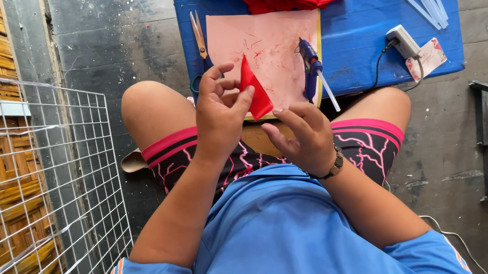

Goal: The person sits on the floor and repeatedly folds red paper pieces, trims them with scissors, and applies hot glue to seal the edges. The person handles red paper, scissors, and a hot glue gun throughout the process.

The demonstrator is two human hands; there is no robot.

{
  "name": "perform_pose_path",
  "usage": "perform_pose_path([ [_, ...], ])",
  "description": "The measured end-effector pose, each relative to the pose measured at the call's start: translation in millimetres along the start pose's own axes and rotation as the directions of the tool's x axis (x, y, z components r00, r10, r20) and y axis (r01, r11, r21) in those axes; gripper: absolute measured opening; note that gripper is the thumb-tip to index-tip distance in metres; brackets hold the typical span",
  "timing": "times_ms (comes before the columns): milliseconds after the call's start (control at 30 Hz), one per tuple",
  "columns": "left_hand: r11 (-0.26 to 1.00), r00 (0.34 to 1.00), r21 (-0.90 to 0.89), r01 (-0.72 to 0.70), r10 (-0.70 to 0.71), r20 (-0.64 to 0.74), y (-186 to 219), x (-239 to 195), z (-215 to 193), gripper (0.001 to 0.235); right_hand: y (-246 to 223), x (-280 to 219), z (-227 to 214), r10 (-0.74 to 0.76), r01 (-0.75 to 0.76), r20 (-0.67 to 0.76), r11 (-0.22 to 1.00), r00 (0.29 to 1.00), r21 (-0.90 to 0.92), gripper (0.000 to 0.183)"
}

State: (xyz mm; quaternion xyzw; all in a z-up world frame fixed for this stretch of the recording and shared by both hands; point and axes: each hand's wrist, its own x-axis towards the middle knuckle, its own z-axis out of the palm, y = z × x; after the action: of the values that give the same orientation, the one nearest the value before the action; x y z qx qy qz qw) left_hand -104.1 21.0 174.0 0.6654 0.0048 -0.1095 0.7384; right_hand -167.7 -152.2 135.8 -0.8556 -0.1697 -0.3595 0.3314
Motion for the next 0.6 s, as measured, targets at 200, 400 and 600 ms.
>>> perform_pose_path([
  [200, 1.000, 1.000, 0.017, 0.021, -0.021, -0.021, 13, -8, 13, 0.051, -3, 14, -6, -0.073, 0.073, -0.021, 0.997, 0.997, -0.034, 0.018],
  [400, 1.000, 1.000, 0.029, -0.004, 0.005, -0.024, 5, -7, 13, 0.051, 6, 10, -9, -0.144, 0.144, 0.010, 0.989, 0.990, -0.021, 0.020],
  [600, 1.000, 1.000, 0.024, -0.018, 0.018, -0.004, 13, -12, 19, 0.051, 4, 12, -10, 0.002, -0.002, 0.007, 1.000, 1.000, 0.013, 0.012],
])
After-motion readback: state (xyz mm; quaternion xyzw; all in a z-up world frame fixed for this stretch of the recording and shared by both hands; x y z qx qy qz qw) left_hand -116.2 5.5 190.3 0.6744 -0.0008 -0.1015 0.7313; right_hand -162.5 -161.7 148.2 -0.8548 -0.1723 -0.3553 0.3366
